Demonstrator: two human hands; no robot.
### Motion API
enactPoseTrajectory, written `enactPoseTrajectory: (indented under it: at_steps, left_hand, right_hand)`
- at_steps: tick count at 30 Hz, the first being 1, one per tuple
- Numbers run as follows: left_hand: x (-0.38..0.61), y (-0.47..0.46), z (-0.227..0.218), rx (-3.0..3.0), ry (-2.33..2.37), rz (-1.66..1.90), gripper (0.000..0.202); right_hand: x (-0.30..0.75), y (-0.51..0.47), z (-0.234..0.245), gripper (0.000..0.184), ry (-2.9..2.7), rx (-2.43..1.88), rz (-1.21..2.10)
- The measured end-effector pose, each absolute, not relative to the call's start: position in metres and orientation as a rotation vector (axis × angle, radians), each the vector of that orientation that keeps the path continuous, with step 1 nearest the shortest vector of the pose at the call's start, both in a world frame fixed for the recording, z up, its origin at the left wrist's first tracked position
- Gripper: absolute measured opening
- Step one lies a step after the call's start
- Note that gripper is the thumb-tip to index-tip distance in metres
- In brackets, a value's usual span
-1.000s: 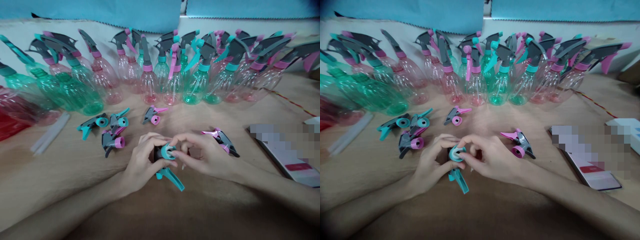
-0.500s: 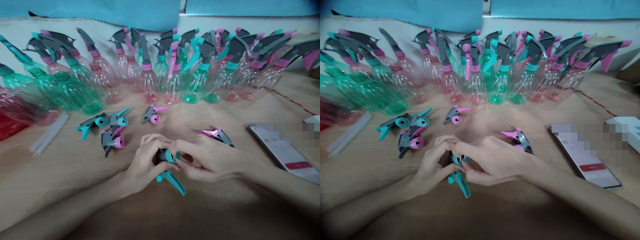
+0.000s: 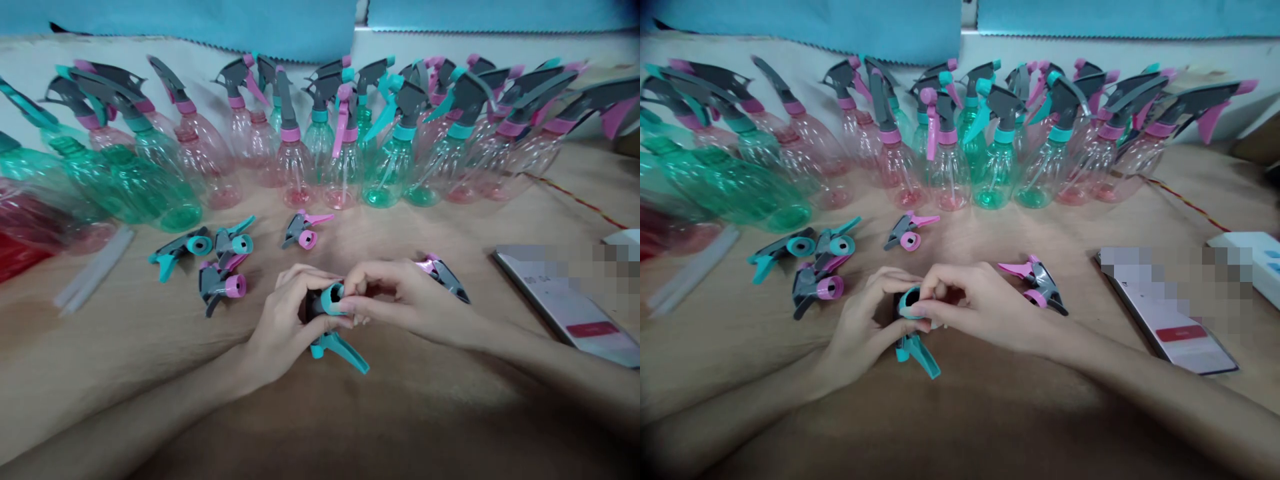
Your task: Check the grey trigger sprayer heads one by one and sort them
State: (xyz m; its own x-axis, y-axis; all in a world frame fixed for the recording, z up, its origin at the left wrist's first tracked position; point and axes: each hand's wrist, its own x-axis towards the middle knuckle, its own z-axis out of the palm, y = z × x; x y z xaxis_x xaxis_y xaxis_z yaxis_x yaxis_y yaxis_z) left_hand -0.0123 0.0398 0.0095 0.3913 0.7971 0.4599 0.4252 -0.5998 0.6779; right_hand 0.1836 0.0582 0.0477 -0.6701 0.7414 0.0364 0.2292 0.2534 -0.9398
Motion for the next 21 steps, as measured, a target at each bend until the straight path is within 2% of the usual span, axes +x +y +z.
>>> enactPoseTrajectory:
  at_steps: [3,7,11,17,21]
  left_hand:
    - [-0.012,0.04,0.009,2.179,1.054,1.112,0.026]
    - [-0.012,0.04,0.007,2.09,1.091,1.143,0.028]
    - [-0.012,0.04,0.006,2.064,1.12,1.181,0.032]
    - [-0.014,0.039,0.01,2.309,1.199,1.211,0.033]
    - [-0.013,0.038,0.013,2.324,1.167,1.215,0.035]
  right_hand:
    - [0.185,0.059,0.047,0.015,-1.988,-0.864,1.518]
    - [0.191,0.066,0.045,0.021,-1.859,-0.841,1.64]
    - [0.196,0.073,0.046,0.012,-1.782,-0.904,1.544]
    - [0.2,0.079,0.058,0.03,-1.905,-0.926,1.451]
    - [0.202,0.073,0.067,0.025,-1.998,-0.891,1.383]
